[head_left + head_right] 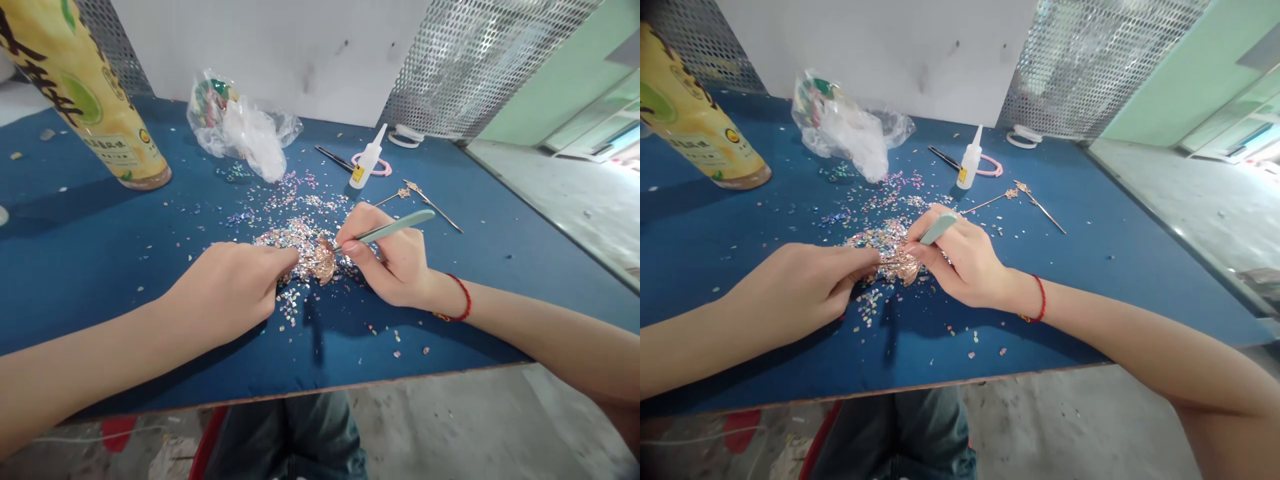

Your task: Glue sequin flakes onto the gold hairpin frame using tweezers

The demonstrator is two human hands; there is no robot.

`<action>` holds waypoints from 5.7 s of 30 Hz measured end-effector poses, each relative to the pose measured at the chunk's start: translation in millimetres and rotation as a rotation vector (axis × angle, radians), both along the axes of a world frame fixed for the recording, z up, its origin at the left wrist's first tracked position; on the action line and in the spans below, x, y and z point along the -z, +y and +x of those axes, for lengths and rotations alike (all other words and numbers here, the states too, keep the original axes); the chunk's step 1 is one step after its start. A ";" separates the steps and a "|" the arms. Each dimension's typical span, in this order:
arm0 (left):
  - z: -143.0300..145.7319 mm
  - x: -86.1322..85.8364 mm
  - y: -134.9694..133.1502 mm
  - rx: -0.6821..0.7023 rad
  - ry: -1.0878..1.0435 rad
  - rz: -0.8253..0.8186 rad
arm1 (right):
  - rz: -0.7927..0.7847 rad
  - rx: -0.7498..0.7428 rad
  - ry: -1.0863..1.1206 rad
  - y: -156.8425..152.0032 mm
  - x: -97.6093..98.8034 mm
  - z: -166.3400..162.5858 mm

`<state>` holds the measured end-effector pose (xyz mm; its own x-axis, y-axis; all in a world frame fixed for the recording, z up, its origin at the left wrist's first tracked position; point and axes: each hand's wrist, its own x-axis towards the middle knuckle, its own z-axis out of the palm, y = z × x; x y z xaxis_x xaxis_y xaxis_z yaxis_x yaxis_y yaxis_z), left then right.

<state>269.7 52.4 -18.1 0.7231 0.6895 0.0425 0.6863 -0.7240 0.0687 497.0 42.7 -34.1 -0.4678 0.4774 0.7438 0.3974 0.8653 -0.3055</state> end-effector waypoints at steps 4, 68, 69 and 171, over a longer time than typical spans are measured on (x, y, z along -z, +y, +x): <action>1.1 -0.9 0.2 0.027 -0.020 0.003 | 0.001 0.035 -0.005 -0.5 0.8 -1.1; -3.6 9.1 0.5 0.099 -0.135 0.133 | 0.052 0.056 0.003 5.0 2.4 -1.3; -3.2 8.5 0.5 0.094 -0.129 0.127 | 0.051 0.047 0.005 5.0 2.4 -1.3; -2.2 8.9 0.5 0.068 -0.082 0.081 | 0.070 0.016 -0.062 5.0 2.4 -3.1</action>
